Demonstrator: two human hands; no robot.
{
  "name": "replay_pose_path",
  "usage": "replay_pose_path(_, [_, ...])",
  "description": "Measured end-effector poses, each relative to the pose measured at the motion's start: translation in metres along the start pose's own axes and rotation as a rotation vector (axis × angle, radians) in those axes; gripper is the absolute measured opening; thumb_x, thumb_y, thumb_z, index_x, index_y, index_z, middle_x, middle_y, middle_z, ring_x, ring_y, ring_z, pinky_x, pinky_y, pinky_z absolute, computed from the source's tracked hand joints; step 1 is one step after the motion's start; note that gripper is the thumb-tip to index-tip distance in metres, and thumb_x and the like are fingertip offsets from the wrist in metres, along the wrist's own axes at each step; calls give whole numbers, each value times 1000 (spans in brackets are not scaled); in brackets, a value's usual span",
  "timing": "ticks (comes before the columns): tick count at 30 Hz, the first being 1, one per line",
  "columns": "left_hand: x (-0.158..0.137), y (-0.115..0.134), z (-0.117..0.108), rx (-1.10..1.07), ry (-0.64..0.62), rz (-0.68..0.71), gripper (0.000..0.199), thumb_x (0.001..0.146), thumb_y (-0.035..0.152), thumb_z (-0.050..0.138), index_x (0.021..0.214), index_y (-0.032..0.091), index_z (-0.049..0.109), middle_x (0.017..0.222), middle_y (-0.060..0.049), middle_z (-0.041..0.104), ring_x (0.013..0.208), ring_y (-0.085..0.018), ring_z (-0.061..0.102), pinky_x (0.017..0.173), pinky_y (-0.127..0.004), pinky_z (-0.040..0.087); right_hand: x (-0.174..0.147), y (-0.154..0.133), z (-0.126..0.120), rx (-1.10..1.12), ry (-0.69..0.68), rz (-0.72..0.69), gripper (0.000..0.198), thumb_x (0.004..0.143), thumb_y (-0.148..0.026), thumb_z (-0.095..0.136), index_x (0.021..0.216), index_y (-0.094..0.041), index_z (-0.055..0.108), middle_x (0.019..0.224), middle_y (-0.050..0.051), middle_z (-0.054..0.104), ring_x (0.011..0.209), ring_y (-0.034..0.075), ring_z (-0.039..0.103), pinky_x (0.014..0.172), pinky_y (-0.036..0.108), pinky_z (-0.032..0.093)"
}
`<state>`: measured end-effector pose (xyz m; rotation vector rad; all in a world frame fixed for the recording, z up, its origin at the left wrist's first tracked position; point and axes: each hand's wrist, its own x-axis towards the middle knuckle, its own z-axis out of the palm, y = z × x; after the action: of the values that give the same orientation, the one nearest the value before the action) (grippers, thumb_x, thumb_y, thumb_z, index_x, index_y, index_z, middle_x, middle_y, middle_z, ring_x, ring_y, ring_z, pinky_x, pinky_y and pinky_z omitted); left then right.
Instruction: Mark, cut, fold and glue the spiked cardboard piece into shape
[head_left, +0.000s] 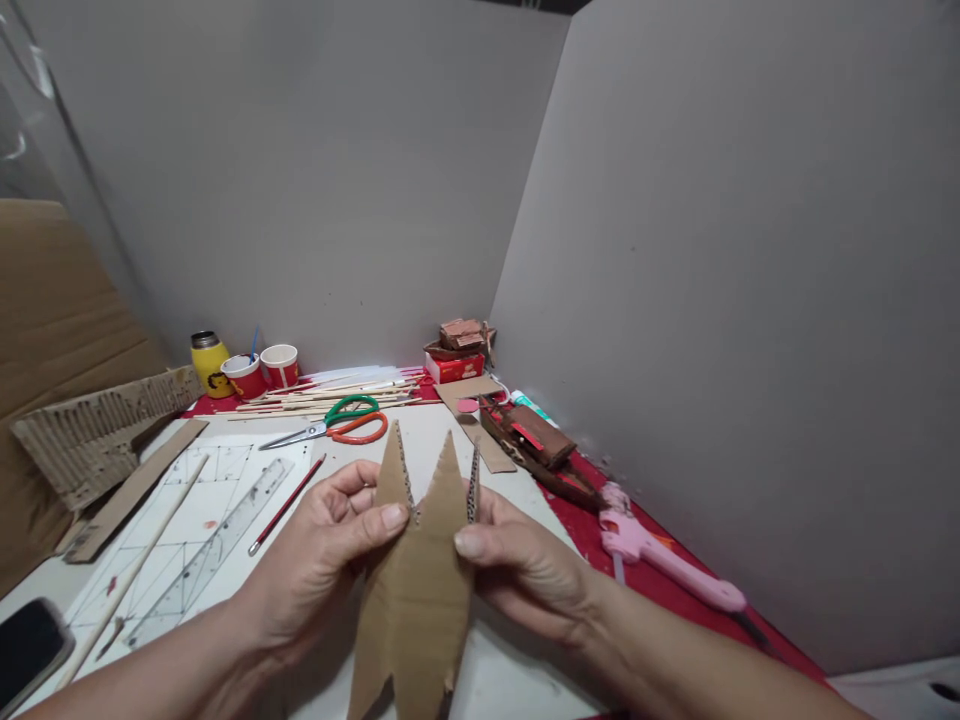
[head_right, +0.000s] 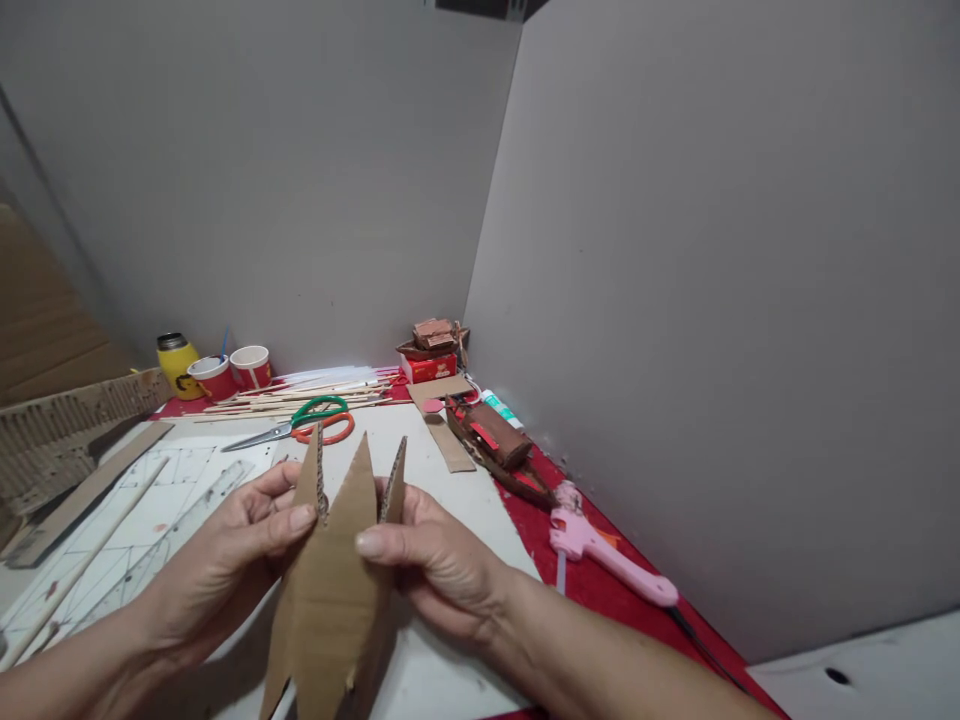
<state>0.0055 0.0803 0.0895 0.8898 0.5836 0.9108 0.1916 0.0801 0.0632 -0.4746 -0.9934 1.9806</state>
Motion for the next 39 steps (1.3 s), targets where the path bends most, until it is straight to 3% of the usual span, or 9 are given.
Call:
replay_pose_path(7, [-2, -7, 4, -75, -101, -38, 33, 79, 22, 79, 108, 17, 65, 94, -9, 77, 85, -22, 73, 80, -33, 54, -7, 2, 1, -50, 16, -9, 32, 68, -28, 83, 97, -16, 79, 91, 10, 80, 89, 26, 74, 88, 39, 53])
replay_pose_path(11, [3, -10, 2, -95, -59, -28, 38, 77, 24, 81, 109, 16, 63, 96, -10, 77, 86, -23, 74, 82, -34, 54, -4, 5, 0, -34, 75, -33, 32, 68, -28, 84, 98, -17, 79, 89, 9, 80, 84, 25, 75, 86, 38, 55])
replay_pose_path(16, [7, -12, -5, -71, -57, -8, 30, 82, 21, 77, 108, 17, 62, 101, -10, 77, 87, -21, 73, 85, -35, 53, -2, 4, -3, -50, 148, -76, 29, 71, -26, 83, 99, -19, 78, 89, 8, 80, 85, 24, 75, 87, 39, 55])
replay_pose_path(23, [3, -12, -1, -118, -139, -79, 40, 75, 24, 82, 109, 14, 64, 105, -13, 76, 95, -26, 73, 87, -36, 52, -9, 2, 5, -11, 79, -26, 33, 68, -27, 84, 99, -19, 78, 89, 9, 80, 87, 27, 75, 87, 42, 56])
replay_pose_path(30, [6, -13, -5, -149, -38, -45, 30, 80, 16, 77, 106, 17, 60, 97, -9, 77, 85, -21, 74, 85, -35, 54, -4, 5, 2, -21, 213, -109, 29, 69, -25, 85, 97, -20, 78, 90, 6, 80, 84, 24, 74, 90, 40, 54])
replay_pose_path(34, [6, -14, -7, -117, -34, -50, 31, 80, 17, 78, 106, 16, 62, 98, -10, 77, 85, -21, 74, 83, -34, 55, -2, 6, -1, -22, 234, -116, 24, 68, -25, 86, 91, -21, 79, 85, 5, 80, 77, 22, 74, 86, 38, 56])
replay_pose_path(39, [6, -19, -4, -108, 67, -57, 27, 81, 22, 79, 103, 15, 65, 96, -10, 77, 81, -20, 73, 79, -31, 55, -3, 8, 2, -8, 257, -171, 23, 71, -23, 85, 94, -21, 80, 88, 5, 81, 81, 21, 74, 86, 35, 56])
